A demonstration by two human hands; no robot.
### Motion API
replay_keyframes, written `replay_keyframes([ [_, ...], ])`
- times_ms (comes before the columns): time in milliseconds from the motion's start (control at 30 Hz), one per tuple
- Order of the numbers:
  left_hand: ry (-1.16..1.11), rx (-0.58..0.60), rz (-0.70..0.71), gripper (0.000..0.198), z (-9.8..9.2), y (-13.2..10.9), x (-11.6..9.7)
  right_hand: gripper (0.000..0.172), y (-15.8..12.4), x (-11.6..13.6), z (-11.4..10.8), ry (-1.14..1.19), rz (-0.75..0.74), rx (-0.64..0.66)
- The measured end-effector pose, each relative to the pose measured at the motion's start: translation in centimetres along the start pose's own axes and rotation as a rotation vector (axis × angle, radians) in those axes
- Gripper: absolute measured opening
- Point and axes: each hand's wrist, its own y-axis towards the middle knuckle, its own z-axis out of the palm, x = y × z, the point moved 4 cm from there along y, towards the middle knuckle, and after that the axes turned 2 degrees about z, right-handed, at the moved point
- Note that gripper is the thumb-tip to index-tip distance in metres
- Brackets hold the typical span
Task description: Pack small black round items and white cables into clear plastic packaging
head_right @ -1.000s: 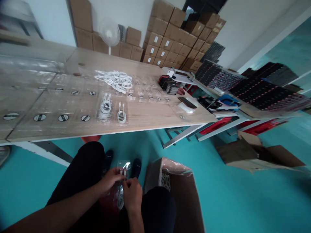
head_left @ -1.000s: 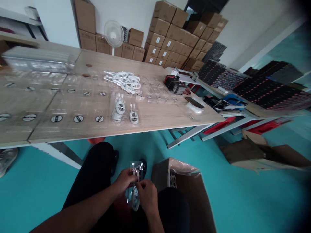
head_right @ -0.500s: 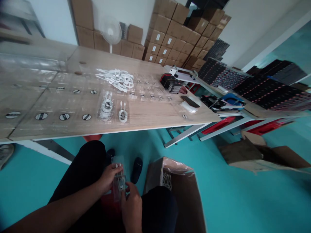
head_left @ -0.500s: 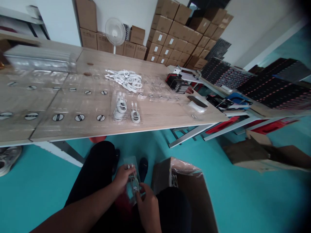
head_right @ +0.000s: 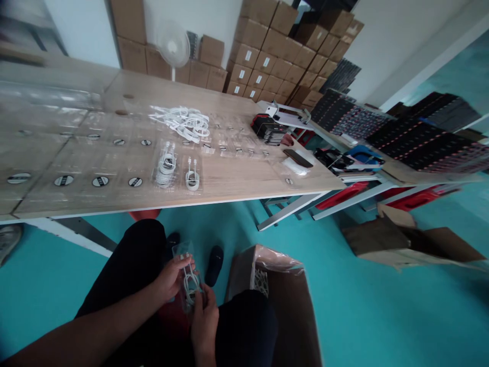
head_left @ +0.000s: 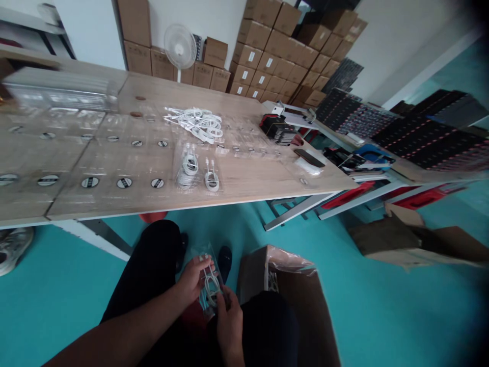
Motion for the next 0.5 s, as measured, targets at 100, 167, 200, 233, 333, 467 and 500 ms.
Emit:
replay_keyframes([
  [100, 0.053, 0.012, 0.03, 0.016, -0.2, 0.2, -0.2, 0.044, 0.3, -0.5, 0.5, 0.042, 0.06, 0.068],
  [167, 0.115, 0.073, 0.028, 0.017, -0.1, 0.2, -0.3, 0.045, 0.5, -0.5, 0.8, 0.145, 0.117, 0.201],
  [200, 0.157, 0.107, 0.022, 0.018, 0.0, 0.2, -0.4, 0.047, 0.6, -0.3, 0.8, 0.193, 0.139, 0.25],
  [233, 0.207, 0.138, 0.01, 0.02, 0.1, 0.1, -0.4, 0.048, 0.7, 0.0, 0.8, 0.231, 0.152, 0.285],
  [333, 0.342, 0.209, -0.051, 0.025, 0.3, -0.3, -0.1, 0.043, 1.0, 1.1, 0.7, 0.266, 0.117, 0.335],
  [467, 0.381, 0.259, -0.078, 0.028, 0.3, -0.7, 0.6, 0.035, 1.1, 1.7, 0.9, 0.155, 0.048, 0.289],
  [500, 0.379, 0.256, -0.081, 0.029, 0.2, -0.7, 0.8, 0.034, 1.1, 1.5, 1.0, 0.114, 0.036, 0.261],
])
